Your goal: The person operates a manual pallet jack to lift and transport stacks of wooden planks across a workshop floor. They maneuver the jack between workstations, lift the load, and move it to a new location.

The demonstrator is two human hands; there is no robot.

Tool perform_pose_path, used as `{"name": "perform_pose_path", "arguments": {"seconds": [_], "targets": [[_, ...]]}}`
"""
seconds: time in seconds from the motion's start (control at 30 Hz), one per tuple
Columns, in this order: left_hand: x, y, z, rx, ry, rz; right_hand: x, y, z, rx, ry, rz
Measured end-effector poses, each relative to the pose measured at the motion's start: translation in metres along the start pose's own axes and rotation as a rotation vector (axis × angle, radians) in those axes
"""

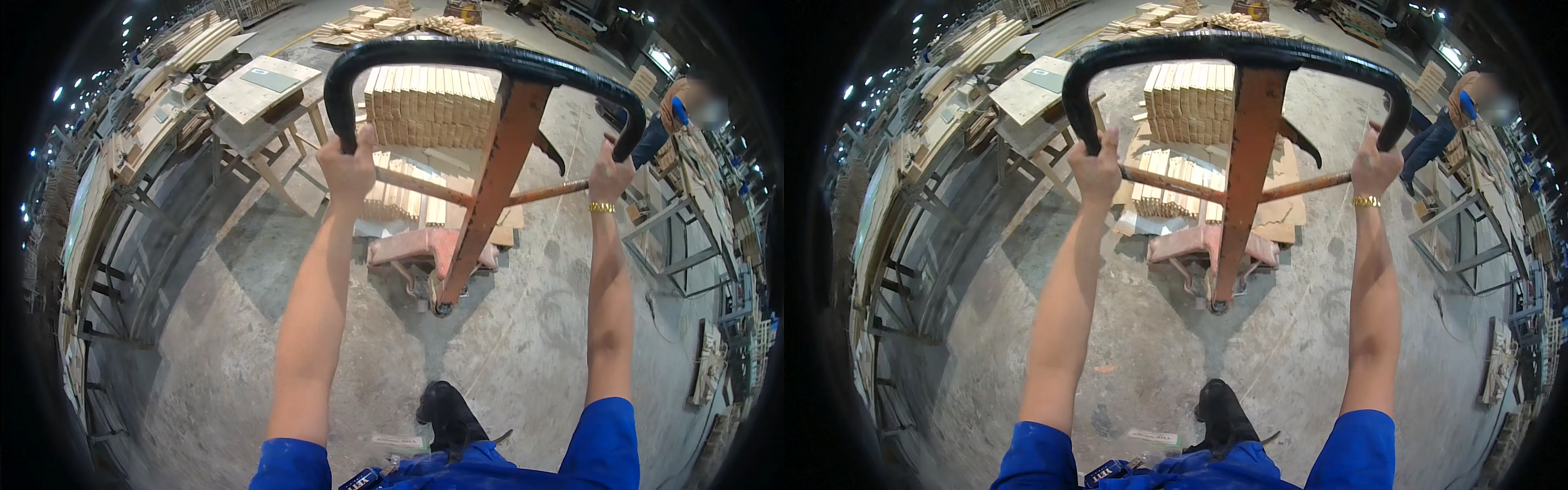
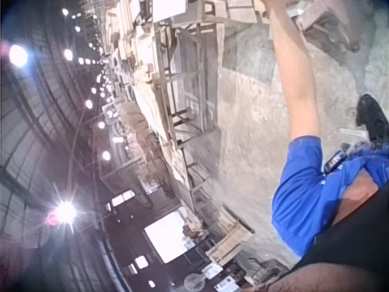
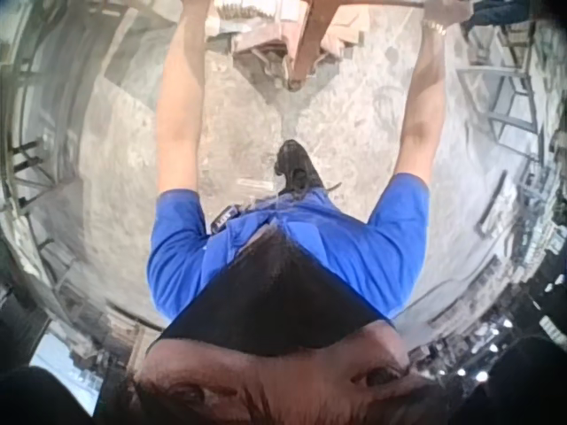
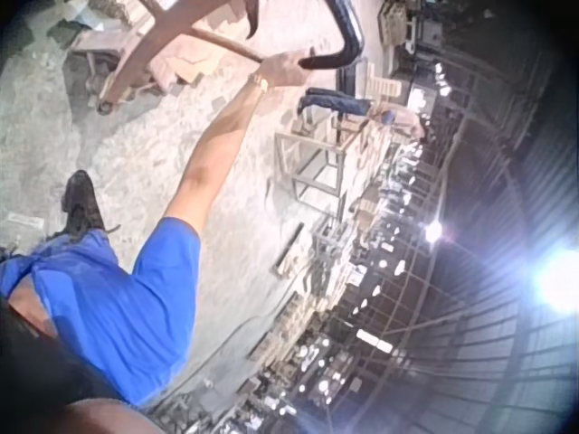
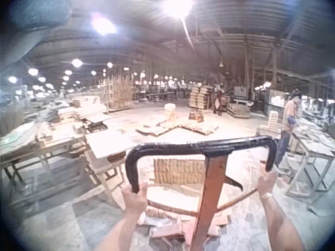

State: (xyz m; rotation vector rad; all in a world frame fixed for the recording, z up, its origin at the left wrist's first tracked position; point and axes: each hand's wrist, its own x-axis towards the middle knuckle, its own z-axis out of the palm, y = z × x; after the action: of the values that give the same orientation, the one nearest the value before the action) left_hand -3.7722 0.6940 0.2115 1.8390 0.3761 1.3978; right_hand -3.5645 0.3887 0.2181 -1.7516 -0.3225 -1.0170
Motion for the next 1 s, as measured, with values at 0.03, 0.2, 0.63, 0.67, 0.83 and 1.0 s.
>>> {"name": "perform_pose_path", "arguments": {"seconds": [0.03, 0.2, 0.63, 0.67, 0.83, 1.0], "targets": [[0.008, -0.009, 0.004, 0.013, 0.013, 0.021, 0.002, 0.001, 0.013, -0.002, 0.015, -0.023], [0.044, -0.035, 0.043, 0.064, 0.001, 0.043, 0.023, 0.024, 0.061, 0.012, 0.036, 0.015], [0.164, -0.156, 0.14, 0.144, 0.083, 0.09, 0.09, 0.098, 0.224, 0.02, 0.154, -0.2], [0.174, -0.166, 0.148, 0.206, 0.05, 0.162, 0.095, 0.105, 0.234, -0.026, 0.151, -0.198], [0.22, -0.196, 0.195, 0.406, -0.01, 0.289, 0.114, 0.128, 0.288, 0.039, 0.109, -0.032], [0.271, -0.228, 0.23, 0.468, 0.052, 0.321, 0.159, 0.137, 0.365, 0.202, 0.071, -0.077]]}}
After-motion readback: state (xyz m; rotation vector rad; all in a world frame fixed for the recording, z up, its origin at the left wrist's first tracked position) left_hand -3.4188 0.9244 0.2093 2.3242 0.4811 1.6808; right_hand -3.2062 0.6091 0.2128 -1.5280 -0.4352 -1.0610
